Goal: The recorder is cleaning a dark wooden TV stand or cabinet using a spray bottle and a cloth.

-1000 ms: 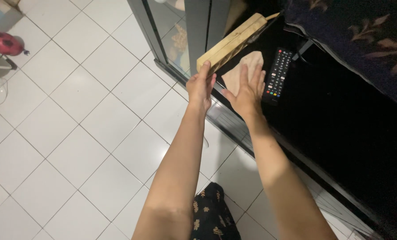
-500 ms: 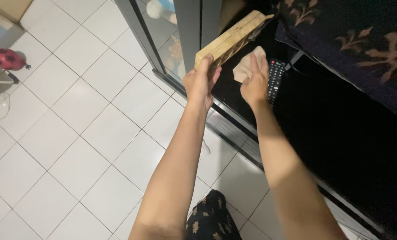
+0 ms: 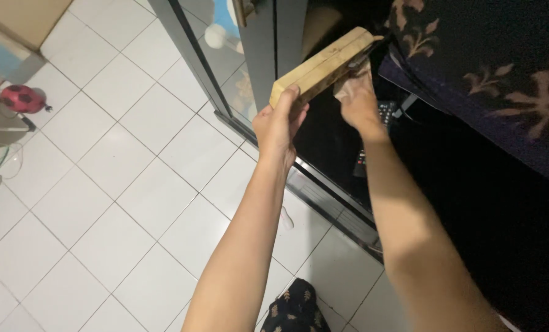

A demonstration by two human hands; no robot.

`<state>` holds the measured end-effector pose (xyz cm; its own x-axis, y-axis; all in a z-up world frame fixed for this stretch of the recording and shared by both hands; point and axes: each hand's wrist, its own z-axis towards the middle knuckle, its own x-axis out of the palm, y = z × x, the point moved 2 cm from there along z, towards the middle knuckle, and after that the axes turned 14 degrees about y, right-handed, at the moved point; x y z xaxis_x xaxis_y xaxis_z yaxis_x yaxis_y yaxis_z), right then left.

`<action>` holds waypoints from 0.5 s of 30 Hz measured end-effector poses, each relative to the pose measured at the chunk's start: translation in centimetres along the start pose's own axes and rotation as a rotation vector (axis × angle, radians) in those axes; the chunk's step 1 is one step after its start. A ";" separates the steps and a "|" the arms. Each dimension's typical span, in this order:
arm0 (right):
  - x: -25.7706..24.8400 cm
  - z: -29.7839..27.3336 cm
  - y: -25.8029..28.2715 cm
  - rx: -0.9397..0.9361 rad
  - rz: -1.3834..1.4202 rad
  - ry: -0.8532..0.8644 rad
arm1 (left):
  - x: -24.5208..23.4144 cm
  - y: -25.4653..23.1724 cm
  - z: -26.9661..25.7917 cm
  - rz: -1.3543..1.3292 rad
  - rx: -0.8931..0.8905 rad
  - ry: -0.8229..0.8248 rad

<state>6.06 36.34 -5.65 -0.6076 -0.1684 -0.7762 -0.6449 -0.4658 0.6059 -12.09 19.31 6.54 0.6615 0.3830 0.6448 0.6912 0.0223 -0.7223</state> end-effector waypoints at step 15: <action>1.6 -8.4 10.8 -0.349 0.213 0.054 | -0.8 -0.1 0.1 -0.067 0.037 0.038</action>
<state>2.07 23.74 -1.79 -0.6795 -0.3338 -0.6533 -0.3059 -0.6805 0.6658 -12.70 19.06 6.08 0.6251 0.3446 0.7004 0.7234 0.0813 -0.6856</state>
